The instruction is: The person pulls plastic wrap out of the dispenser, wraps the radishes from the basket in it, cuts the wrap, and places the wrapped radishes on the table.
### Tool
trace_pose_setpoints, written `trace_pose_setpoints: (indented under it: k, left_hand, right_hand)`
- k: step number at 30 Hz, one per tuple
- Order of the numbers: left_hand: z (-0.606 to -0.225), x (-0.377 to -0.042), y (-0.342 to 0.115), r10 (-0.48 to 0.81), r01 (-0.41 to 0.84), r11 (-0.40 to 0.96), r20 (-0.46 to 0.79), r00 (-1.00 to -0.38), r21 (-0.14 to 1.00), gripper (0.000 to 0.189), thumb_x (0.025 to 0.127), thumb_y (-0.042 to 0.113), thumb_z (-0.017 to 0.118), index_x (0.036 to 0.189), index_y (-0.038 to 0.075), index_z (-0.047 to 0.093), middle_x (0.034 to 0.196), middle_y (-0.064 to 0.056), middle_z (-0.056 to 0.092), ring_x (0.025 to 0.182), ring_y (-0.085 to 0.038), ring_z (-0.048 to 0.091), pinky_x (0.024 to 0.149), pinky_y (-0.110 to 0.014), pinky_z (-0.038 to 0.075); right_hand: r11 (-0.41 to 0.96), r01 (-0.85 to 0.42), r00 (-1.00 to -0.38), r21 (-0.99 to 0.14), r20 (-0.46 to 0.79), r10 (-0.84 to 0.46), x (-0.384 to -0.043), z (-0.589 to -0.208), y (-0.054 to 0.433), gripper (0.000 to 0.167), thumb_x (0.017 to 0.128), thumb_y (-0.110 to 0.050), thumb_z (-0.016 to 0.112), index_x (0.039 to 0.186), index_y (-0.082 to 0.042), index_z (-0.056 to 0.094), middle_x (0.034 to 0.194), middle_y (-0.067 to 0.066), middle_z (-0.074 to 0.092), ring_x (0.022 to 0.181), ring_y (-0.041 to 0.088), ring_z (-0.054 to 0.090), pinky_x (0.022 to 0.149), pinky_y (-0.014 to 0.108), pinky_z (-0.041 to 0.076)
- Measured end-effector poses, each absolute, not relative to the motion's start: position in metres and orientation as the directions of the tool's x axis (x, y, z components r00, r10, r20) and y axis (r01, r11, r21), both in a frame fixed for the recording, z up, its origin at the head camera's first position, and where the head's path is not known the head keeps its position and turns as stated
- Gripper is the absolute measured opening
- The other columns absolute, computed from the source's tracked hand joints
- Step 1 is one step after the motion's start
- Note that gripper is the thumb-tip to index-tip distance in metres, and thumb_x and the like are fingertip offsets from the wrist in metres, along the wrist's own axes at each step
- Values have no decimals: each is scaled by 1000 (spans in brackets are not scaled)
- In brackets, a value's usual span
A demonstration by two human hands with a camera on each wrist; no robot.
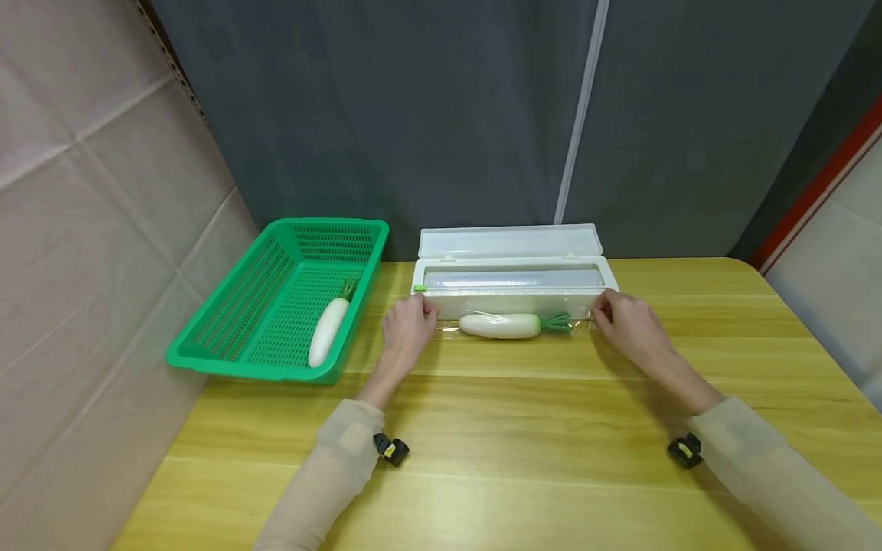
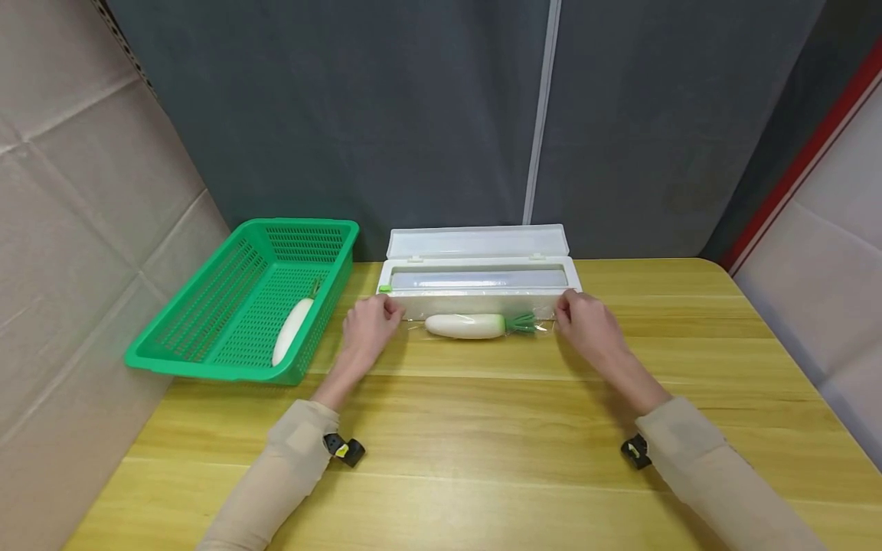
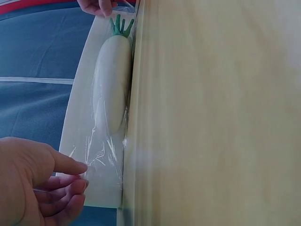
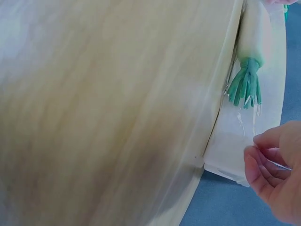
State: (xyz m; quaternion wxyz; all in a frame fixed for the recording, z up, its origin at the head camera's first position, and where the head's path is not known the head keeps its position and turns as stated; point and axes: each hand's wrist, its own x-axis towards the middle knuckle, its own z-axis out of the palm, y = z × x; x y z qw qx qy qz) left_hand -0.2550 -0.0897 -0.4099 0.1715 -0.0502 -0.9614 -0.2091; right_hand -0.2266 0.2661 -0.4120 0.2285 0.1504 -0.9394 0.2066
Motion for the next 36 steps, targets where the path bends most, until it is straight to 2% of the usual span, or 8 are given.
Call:
trace_pose_setpoints:
  k: [8,14,16,21,26,29,36]
  left_hand:
    - [-407,-254,-91,98,257,877,371,-923,407,9,90,5,72,85,9,65,75,-6,67,63,-25,63,53,-37,51]
    - [-406,-254,-92,193,328,870,358,-914,368,20,87,-6,66,89,14,68,81,-5,69,68,-25,64,53,-37,51]
    - [-406,-254,-92,205,325,879,337,-919,351,25,86,-8,66,90,15,73,87,-6,70,73,-25,66,56,-36,53]
    - [-404,-253,-91,204,304,892,303,-931,335,29,88,-7,66,98,17,80,98,-8,72,84,-27,68,64,-37,56]
    - [-403,-252,-89,200,298,896,299,-933,330,28,92,-3,65,103,18,81,100,-8,73,85,-29,69,63,-41,56]
    - [-403,-252,-89,197,293,895,291,-936,336,30,91,-4,65,103,19,81,102,-8,74,86,-30,70,63,-43,55]
    - [-402,-252,-88,193,274,892,244,-950,360,29,92,-2,65,105,18,81,107,-7,75,85,-30,71,62,-44,55]
  right_hand:
    - [846,-450,-814,-286,520,-258,-228,-412,268,10,88,6,68,89,0,61,76,12,59,65,24,56,56,41,49]
    - [825,-534,-776,-184,492,-393,-228,-410,270,28,82,16,65,96,-7,65,78,6,53,61,19,47,49,36,42]
    - [825,-535,-785,-182,469,-405,-227,-409,270,30,82,16,67,97,-10,68,79,5,52,62,18,47,49,35,41]
    - [836,-511,-811,-201,434,-392,-226,-409,269,35,84,16,66,103,-12,74,88,11,59,64,23,54,50,40,47]
    - [846,-490,-832,-208,400,-384,-224,-408,269,43,80,20,62,112,-6,76,96,18,60,69,30,60,52,44,51]
    - [849,-479,-845,-221,376,-379,-222,-406,268,46,79,21,62,116,-1,74,99,23,60,75,34,63,57,46,53]
    - [844,-479,-847,-241,380,-372,-222,-406,265,45,79,22,61,118,3,72,95,25,59,78,35,62,61,46,54]
